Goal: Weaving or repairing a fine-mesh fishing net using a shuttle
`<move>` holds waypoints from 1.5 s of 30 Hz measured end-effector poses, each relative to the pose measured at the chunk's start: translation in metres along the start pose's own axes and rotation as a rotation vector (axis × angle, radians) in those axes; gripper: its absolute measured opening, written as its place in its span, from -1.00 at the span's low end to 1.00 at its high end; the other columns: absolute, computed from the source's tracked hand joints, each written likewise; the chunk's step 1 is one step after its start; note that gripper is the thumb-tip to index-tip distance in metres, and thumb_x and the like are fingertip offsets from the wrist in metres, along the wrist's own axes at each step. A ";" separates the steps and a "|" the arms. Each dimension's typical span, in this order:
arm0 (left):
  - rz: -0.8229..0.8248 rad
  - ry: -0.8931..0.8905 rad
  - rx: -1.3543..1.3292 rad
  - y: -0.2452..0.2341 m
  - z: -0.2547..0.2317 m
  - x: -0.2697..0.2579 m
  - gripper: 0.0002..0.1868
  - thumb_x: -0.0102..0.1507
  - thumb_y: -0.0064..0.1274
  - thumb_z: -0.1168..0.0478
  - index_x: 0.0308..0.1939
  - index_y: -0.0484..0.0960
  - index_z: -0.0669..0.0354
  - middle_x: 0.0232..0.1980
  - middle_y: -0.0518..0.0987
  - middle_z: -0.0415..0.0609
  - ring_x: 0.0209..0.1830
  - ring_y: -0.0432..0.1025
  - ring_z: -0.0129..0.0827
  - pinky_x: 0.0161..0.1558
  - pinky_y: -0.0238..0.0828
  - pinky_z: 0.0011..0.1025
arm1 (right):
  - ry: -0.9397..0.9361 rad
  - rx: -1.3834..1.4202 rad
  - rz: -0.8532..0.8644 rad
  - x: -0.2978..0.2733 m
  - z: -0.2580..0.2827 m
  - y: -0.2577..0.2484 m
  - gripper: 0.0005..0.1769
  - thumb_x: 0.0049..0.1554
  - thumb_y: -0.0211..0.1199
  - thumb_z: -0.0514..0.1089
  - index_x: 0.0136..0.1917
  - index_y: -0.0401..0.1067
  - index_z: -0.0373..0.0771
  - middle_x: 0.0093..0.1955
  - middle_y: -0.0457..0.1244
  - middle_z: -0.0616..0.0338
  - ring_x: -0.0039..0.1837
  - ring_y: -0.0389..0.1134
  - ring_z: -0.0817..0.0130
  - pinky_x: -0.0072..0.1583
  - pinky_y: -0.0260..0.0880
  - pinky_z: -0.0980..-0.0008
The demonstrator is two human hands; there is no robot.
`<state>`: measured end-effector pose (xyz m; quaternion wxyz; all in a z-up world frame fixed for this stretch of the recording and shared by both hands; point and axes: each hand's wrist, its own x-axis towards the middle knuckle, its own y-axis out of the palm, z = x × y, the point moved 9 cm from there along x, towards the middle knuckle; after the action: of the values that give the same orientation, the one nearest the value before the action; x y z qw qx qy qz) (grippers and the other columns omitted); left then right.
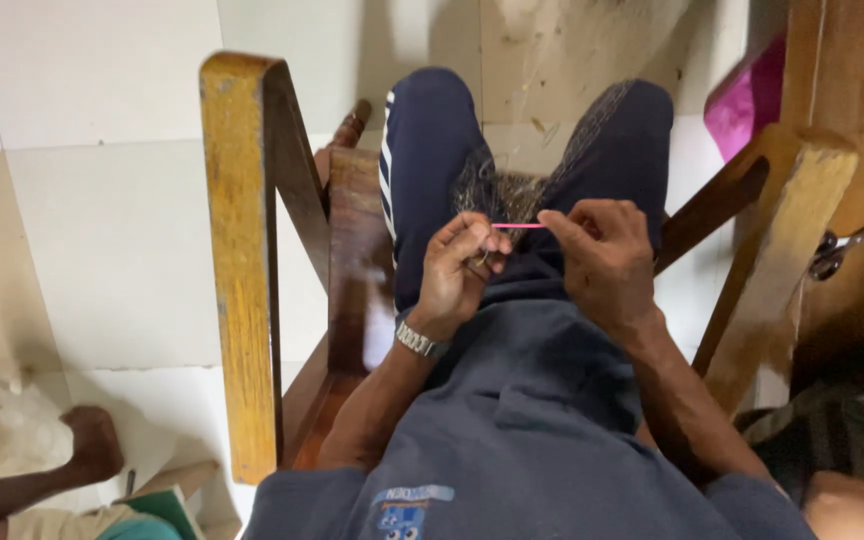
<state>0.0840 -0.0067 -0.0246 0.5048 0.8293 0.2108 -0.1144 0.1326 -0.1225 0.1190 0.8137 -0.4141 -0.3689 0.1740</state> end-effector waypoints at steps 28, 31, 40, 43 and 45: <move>0.031 0.193 0.207 0.008 -0.003 0.001 -0.85 0.19 -0.02 0.31 -0.35 0.43 0.39 -0.49 0.45 0.15 -0.47 0.45 -0.29 -0.47 0.44 -0.58 | 0.373 0.325 -0.044 -0.023 0.000 0.025 -0.77 0.12 0.12 -0.25 0.08 0.42 -0.23 -0.14 0.21 0.08 -0.14 0.32 0.07 -0.15 0.36 0.24; 0.080 0.424 0.578 0.035 -0.031 -0.004 -0.87 0.16 0.02 0.35 -0.48 0.49 0.32 -0.58 0.44 0.05 -0.52 0.37 -0.40 -0.43 0.35 -0.54 | 0.416 0.365 -0.062 -0.007 0.003 0.027 -0.75 0.16 0.03 -0.25 0.10 0.40 -0.26 -0.11 0.19 0.04 -0.18 0.30 0.02 -0.16 0.35 0.20; 0.144 0.662 0.862 0.067 -0.051 -0.011 -0.96 0.18 0.00 0.38 -0.37 0.55 0.26 -0.56 0.45 -0.05 -0.50 0.33 -0.46 -0.36 0.33 -0.45 | 0.577 0.637 -0.152 -0.003 -0.029 0.056 -0.82 0.03 0.23 -0.29 -0.05 0.45 -0.31 -0.24 0.17 0.00 -0.21 0.28 0.21 -0.17 0.27 0.26; 0.150 0.707 0.885 0.072 -0.055 -0.012 -0.95 0.17 -0.03 0.41 -0.38 0.53 0.28 -0.56 0.42 -0.02 -0.53 0.32 -0.39 -0.38 0.32 -0.40 | 0.748 0.846 -0.125 -0.011 -0.052 0.074 -0.84 -0.12 0.33 -0.32 -0.20 0.45 -0.28 -0.41 0.12 0.25 -0.34 0.13 0.56 -0.28 0.16 0.54; 0.151 0.717 0.911 0.068 -0.053 -0.012 -0.88 0.16 -0.02 0.40 -0.47 0.53 0.18 -0.57 0.44 -0.01 -0.57 0.35 -0.25 -0.40 0.32 -0.39 | 0.742 0.883 -0.150 -0.003 -0.062 0.070 -0.88 -0.10 0.34 -0.35 -0.25 0.44 -0.29 -0.49 0.14 0.30 -0.38 0.08 0.65 -0.33 0.08 0.64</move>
<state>0.1044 0.0103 0.0587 0.0012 0.9624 0.2384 0.1303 0.1781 -0.1166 0.0378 0.9942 -0.0418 0.0200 0.0967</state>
